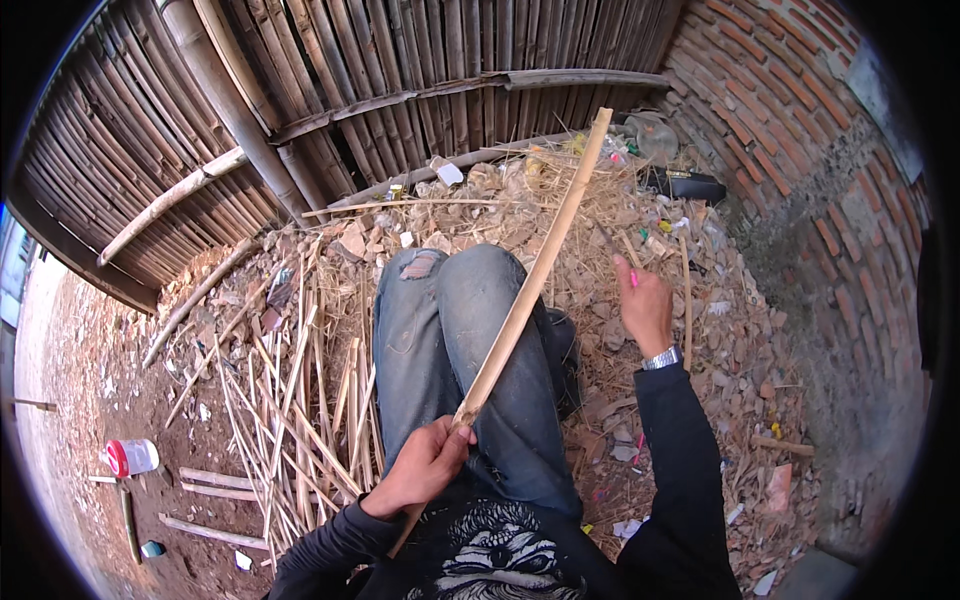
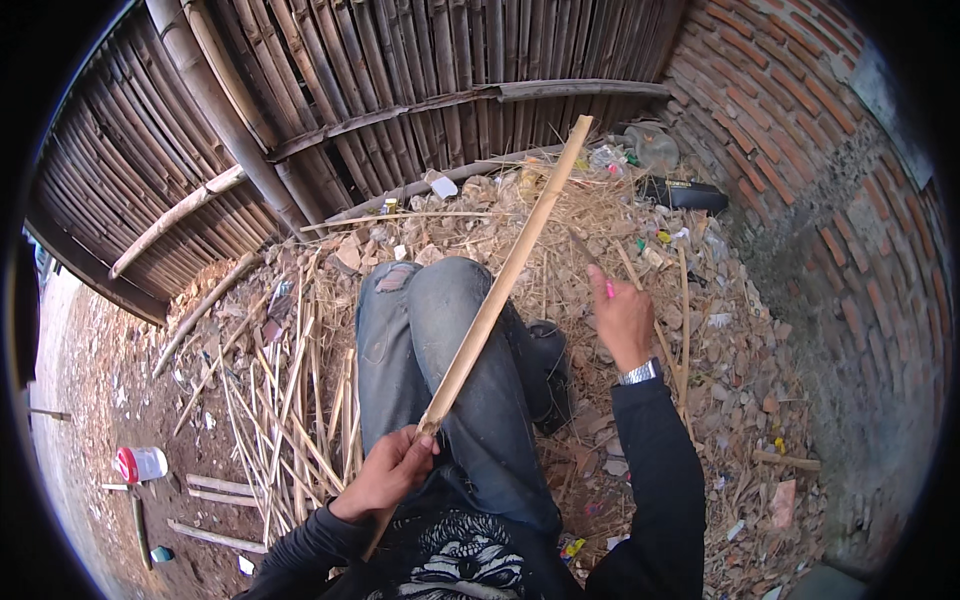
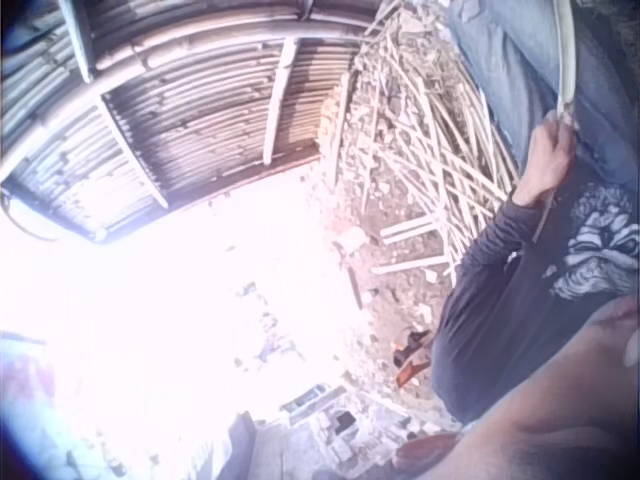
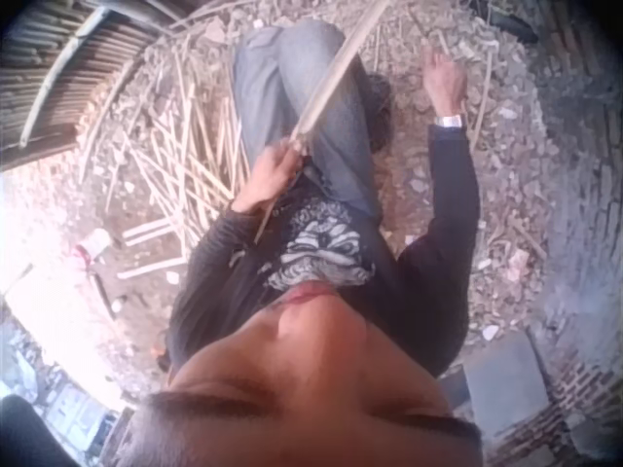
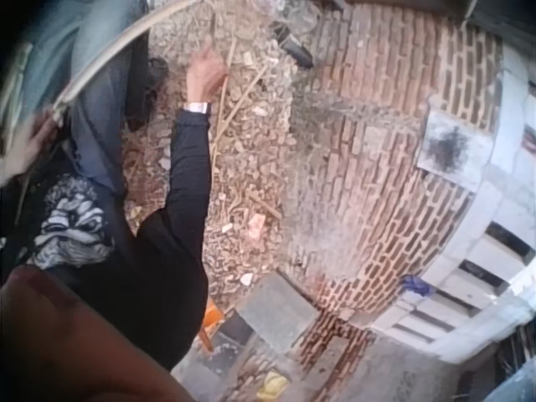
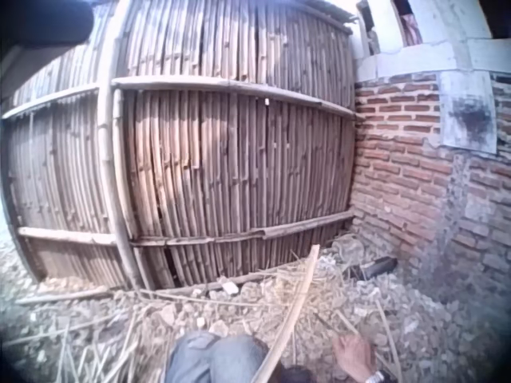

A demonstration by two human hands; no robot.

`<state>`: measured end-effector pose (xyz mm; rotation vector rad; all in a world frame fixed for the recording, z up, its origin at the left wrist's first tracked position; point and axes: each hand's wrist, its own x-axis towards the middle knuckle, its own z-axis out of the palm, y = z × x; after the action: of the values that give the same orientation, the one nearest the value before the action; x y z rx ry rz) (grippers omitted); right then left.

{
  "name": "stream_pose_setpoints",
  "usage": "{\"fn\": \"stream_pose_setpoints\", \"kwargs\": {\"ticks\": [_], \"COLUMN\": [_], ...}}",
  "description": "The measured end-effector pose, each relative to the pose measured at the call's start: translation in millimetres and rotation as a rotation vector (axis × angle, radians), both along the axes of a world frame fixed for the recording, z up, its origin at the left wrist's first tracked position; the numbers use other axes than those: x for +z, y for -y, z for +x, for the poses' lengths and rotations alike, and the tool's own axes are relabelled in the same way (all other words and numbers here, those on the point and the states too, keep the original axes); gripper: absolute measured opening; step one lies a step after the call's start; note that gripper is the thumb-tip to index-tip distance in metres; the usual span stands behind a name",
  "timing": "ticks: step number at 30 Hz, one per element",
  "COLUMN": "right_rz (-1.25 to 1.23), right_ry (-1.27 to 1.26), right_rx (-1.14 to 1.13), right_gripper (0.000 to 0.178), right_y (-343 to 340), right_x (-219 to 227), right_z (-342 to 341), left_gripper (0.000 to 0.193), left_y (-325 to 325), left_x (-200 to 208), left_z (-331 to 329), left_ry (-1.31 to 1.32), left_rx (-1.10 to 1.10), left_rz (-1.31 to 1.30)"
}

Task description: The person whittles a thin strip of bamboo using a knife, shaving off small pieces to smooth and shape the wood while sitting on the ground.

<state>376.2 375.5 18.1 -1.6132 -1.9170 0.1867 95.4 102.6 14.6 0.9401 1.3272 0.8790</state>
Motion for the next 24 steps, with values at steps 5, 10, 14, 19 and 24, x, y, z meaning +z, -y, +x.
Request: {"fn": "stream_pose_setpoints", "kwargs": {"ticks": [5,10,14,19,24], "right_rz": [0.069,-0.208,-0.209,-0.036,0.076], "right_ry": [-0.157,-0.021,0.093,0.138,0.254], "right_rx": [-0.043,0.454,0.577,0.593,0.636], "right_gripper": [0.069,0.057,0.055,0.053,0.054], "right_y": [-18.1,86.1,122.3,117.5,97.0], "right_x": [22.8,39.1,17.8,13.0,5.0], "right_z": [39.8,-32.9,-46.2,-48.6,-52.4], "left_gripper": [0.024,0.022,0.022,0.023,0.025], "left_y": [1.8,-37.1,-51.4,-44.1,-32.8], "left_x": [-4.6,0.8,-2.6,-12.6,-2.8], "left_z": [-4.6,-3.5,2.1,-1.8,-13.9], "left_ry": [0.152,0.359,0.381,0.270,0.112], "left_rx": [-0.012,0.044,0.039,0.039,0.042], "left_rz": [-0.012,-0.018,-0.032,-0.013,0.005]}}
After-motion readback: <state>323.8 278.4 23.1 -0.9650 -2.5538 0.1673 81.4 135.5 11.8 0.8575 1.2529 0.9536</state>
